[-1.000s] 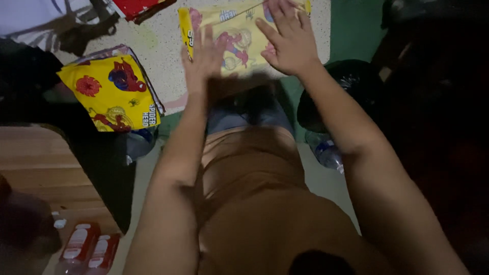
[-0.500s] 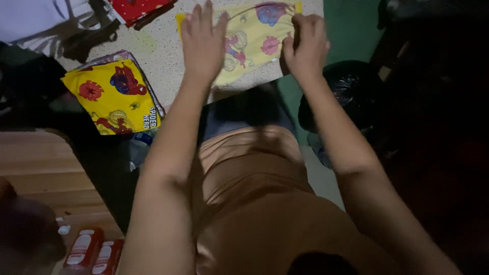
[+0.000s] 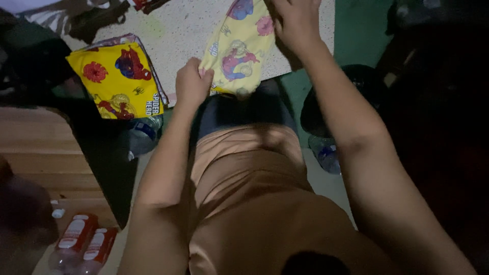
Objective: Folding small pieces of colorful baby clothing on a small table.
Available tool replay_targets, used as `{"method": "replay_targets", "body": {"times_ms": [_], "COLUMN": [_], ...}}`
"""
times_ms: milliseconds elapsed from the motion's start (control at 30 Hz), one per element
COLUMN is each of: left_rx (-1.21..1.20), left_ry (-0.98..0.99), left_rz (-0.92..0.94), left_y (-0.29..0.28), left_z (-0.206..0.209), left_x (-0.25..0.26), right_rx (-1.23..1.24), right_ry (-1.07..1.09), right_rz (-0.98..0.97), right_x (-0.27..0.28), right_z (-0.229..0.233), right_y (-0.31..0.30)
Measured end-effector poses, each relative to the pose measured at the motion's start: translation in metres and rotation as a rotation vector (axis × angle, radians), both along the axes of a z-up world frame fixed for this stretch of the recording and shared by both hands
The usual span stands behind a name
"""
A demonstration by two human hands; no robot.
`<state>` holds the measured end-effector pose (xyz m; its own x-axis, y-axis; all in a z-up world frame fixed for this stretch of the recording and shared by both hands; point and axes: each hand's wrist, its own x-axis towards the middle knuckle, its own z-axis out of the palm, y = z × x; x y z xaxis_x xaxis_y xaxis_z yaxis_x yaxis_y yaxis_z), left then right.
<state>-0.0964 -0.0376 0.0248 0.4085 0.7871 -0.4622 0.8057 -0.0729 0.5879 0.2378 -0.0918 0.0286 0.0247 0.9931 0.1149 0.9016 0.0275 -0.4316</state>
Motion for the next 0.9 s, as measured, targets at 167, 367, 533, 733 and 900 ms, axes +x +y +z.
{"method": "replay_targets", "body": {"times_ms": [167,367,533,733,900], "left_rx": [-0.104,-0.322,-0.809,-0.781,0.005], "left_ry": [-0.069,-0.444,-0.551,-0.486,-0.452], "left_rz": [0.102,0.419,0.718,0.753,-0.138], "left_y": [-0.015,-0.043,-0.041,-0.042,-0.055], "left_z": [-0.007,-0.043,0.001,0.028,0.025], "left_x": [-0.011,-0.019,0.003,0.003,-0.028], "right_rx": [0.071,-0.298,-0.416,-0.546,-0.278], "right_ry": [0.1,0.907,1.856,1.979,1.838], "right_rz": [-0.166,-0.691,-0.467,-0.58,-0.843], "right_x": [-0.053,-0.135,-0.141,-0.136,-0.125], "right_z": [0.014,-0.063,0.0,-0.01,-0.039], "right_y": [-0.056,-0.187,-0.133,-0.154,-0.186]}}
